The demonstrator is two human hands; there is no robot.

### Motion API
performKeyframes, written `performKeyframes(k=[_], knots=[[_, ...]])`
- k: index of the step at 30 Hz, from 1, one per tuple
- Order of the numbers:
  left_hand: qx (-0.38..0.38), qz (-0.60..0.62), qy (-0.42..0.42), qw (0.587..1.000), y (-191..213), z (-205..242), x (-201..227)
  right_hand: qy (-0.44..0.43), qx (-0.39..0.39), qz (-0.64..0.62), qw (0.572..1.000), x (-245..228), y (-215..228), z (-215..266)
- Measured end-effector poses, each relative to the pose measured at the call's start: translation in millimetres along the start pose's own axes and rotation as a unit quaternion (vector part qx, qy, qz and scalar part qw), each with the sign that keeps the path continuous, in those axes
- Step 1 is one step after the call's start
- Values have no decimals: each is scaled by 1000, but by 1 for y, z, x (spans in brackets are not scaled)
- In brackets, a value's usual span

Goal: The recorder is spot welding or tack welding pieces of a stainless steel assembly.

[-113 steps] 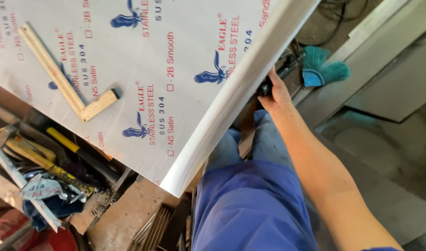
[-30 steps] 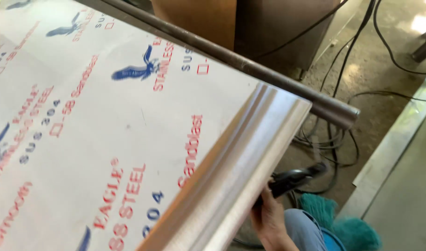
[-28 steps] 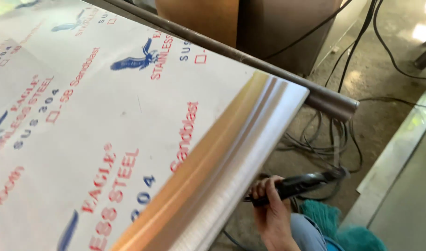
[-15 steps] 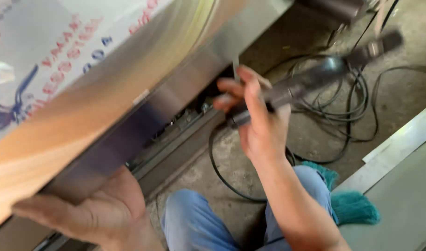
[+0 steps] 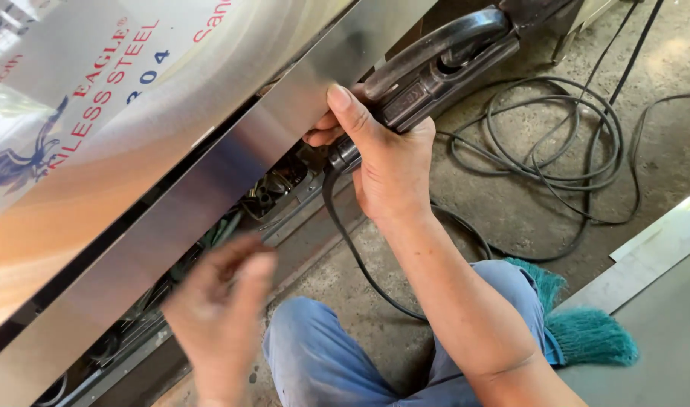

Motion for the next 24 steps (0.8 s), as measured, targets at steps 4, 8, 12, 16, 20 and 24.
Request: performKeyframes(k=[4,8,12,16,20,24], knots=[[-47,-461,-392,795,-57,12,88,-1,4,10,1000,-2,-1,-1],[-57,-665,-560,491,-114,-17,136,-4,4,14,1000,0,-2,0],[-64,-718,-549,424,-121,-50,121,-5,7,13,1000,-2,-3,0],[-100,-708,-559,420,-116,-56,108,-20,-9,12,1000,-6,-4,3],[-104,-715,-558,408,-117,-55,112,7,-13,66,998,-20,16,10],[-86,-728,-560,385,-127,-51,121,58,-4,167,984,-59,25,17]])
Point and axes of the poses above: each hand's wrist, its own z-axis away from the middle knuckle, its own y-axis out of the back of the hand, x = y × z, the point moved 6 cm from there along -z, towards the middle knuckle, and after that the axes turned 7 degrees about -y, right-handed, at the moved point
